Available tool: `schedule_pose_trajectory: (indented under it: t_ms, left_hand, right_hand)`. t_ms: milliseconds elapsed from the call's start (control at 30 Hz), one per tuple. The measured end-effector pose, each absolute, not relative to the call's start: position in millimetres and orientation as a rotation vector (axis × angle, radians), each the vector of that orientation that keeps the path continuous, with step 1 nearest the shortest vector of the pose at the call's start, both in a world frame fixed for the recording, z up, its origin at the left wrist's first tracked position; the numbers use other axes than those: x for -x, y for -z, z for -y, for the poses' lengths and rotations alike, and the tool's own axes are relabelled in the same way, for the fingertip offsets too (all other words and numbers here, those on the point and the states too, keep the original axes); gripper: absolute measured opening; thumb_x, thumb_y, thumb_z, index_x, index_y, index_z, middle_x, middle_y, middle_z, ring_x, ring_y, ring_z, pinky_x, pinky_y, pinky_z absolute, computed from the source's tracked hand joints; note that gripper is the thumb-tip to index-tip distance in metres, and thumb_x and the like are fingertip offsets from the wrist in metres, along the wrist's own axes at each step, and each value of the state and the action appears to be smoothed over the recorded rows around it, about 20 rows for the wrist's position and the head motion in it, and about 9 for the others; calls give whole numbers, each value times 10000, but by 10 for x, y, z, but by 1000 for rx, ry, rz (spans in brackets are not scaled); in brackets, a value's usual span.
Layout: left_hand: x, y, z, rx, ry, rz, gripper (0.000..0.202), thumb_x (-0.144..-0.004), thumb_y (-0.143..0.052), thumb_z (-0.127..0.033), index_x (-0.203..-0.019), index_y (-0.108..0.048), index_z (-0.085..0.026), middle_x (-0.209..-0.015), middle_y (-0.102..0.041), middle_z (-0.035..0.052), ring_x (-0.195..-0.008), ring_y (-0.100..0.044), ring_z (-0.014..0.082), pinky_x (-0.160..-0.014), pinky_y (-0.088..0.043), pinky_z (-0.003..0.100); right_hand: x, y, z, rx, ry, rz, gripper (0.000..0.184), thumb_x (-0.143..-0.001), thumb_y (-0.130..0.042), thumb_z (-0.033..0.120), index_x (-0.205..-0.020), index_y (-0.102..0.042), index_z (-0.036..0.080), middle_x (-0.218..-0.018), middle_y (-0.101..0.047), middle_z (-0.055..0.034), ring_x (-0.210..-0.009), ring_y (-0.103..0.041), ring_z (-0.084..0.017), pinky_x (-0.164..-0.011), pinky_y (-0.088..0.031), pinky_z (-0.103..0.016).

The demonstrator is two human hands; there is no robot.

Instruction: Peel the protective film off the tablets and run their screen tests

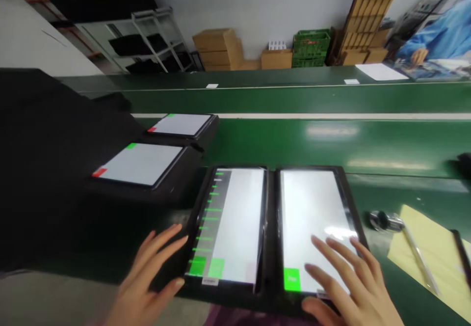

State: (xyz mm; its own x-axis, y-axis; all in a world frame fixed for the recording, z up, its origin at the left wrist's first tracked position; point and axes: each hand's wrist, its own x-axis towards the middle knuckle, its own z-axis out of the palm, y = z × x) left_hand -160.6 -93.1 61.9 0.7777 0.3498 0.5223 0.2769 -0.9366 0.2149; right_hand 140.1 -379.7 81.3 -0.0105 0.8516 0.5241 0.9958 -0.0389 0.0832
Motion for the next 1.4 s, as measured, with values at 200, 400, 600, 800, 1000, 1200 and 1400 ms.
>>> schedule_pose_trajectory:
  t_ms: [200,400,600,800,1000,1200,1400]
  left_hand:
    - [1448,-753,860,-2943,-765,-363,502,-1096,-418,-494,-1549,-492,-291,-1464,-644,87,-1252,-667,252,-1234,-350,422]
    - [1442,-847,993,-2998,-637,-391,509,-1109,-336,-564,-1508,-542,-325,-1541,-575,78,-1411,-545,260,-1301,-201,481]
    - [1427,-994,830,-2650,-733,-555,532,-1101,-352,-574,-1520,-513,-287,-1480,-627,90,-1326,-630,254,-1147,-488,388]
    - [702,-946,301,-2089,-716,-852,618,-941,-522,-774,-1193,-720,-246,-1374,-695,115,-1345,-609,316,-1177,-472,451]
    - [40,-822,24,-1679,-790,-988,752,-779,-550,-881,-1110,-700,-222,-1338,-697,139,-1393,-553,362,-1200,-433,513]
    - [-24,-769,-15,-1676,-751,-1027,797,-740,-534,-922,-1060,-704,-212,-1200,-747,123,-1306,-614,358,-1196,-446,509]
    - [20,-776,-16,-1743,-688,-1063,903,-707,-479,-999,-1060,-745,-212,-1210,-764,125,-1267,-647,380,-1187,-448,534]
  right_hand:
    - [-1439,-915,3702,2012,580,1956,331,-1053,-478,455,-1161,-754,308,-1357,-711,-66,-1154,-686,-292,-952,-530,-453]
    - [-1637,-827,3796,1952,446,1804,589,-1010,-545,356,-1588,-454,421,-1449,-648,-35,-1164,-669,-351,-941,-504,-565]
    - [-2213,-1040,3345,2119,259,1474,343,-1090,-428,328,-1357,-643,318,-1352,-691,-92,-1233,-659,-277,-982,-576,-459]
    - [-2634,-995,2784,2047,-170,1126,719,-1006,-309,786,-1190,-730,233,-1218,-763,-130,-1160,-713,-318,-1039,-558,-483]
    - [-2564,-931,2787,1942,-164,879,850,-924,-318,919,-1085,-761,212,-1041,-798,-107,-1018,-753,-297,-928,-589,-423]
    - [-2520,-922,2792,1909,-114,836,799,-953,-323,889,-1043,-748,219,-978,-800,-80,-960,-760,-260,-873,-589,-372]
    - [-2500,-978,2798,1957,-81,816,811,-920,-325,923,-992,-756,240,-966,-811,-79,-916,-775,-257,-815,-624,-369]
